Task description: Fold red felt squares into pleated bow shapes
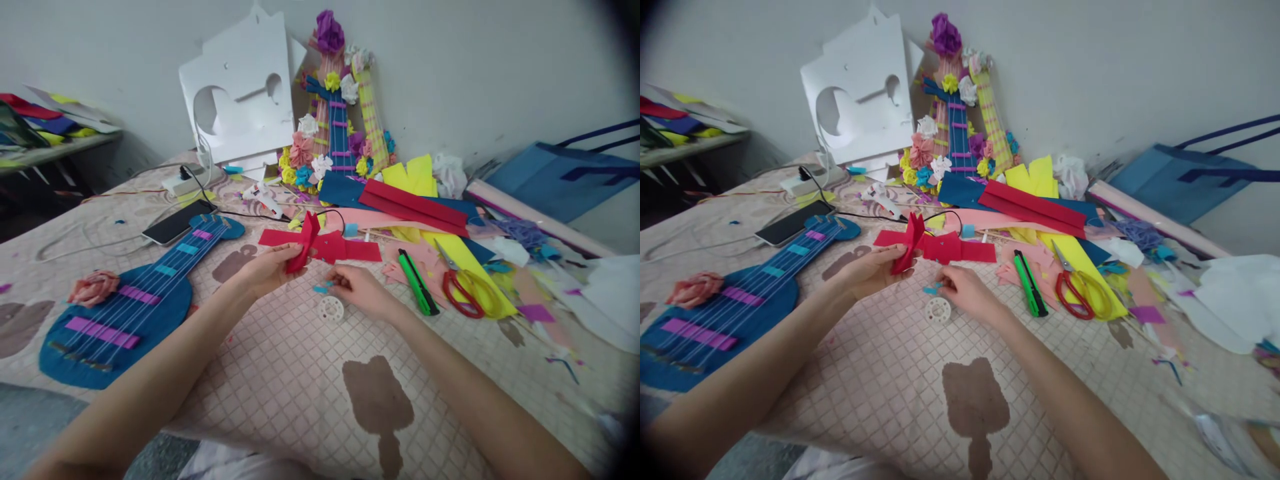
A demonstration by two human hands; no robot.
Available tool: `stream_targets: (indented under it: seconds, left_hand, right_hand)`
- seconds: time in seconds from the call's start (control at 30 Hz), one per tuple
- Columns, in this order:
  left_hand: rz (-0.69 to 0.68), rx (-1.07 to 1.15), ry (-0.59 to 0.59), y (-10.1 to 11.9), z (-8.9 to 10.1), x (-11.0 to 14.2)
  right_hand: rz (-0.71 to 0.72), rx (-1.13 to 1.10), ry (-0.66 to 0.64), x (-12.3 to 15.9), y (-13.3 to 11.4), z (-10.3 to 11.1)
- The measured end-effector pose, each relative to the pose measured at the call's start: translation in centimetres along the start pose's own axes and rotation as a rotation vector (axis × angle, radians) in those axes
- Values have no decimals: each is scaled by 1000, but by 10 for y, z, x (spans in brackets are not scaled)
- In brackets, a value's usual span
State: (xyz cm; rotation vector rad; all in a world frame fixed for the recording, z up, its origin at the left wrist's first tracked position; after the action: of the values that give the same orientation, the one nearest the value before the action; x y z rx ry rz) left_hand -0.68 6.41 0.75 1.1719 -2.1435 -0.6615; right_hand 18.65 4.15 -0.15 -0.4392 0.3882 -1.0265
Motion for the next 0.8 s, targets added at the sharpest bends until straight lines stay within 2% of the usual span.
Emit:
stream_targets:
  seconds: [0.17, 0.27, 0.37, 0.5, 0.57, 0.67, 0.8]
  left_hand:
    - [6, 26, 32, 2, -1, 2]
    - [8, 38, 72, 3, -1, 2]
    - [-5, 44, 87, 3, 0, 0]
    - [-3, 45, 83, 2, 2, -1]
    - [1, 42, 77, 1, 2, -1]
    - [2, 38, 65, 1, 1, 0]
    - [4, 37, 77, 0, 0, 0]
  right_hand:
    - [83, 104, -83, -18, -11, -12]
    - [124, 134, -83, -19, -14, -8]
    - [90, 173, 3, -28, 3, 15]
    - [-49, 283, 225, -49, 49, 62]
    - [-75, 321, 267, -58, 68, 78]
    - [-95, 356, 296, -63, 82, 87]
    - [-180, 406, 411, -53, 80, 89]
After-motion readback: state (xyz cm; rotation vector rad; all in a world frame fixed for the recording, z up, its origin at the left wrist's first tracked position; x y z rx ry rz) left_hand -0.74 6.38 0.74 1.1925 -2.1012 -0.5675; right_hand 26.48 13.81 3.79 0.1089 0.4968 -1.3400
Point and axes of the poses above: each hand's wrist, its own x-axis away from the middle knuckle, its own z-axis out of the back of the hand, y = z × x, the point moved 3 cm from there along -x, towards the middle knuckle, and after that the axes turned 9 degrees about x, right-handed, at the moved point
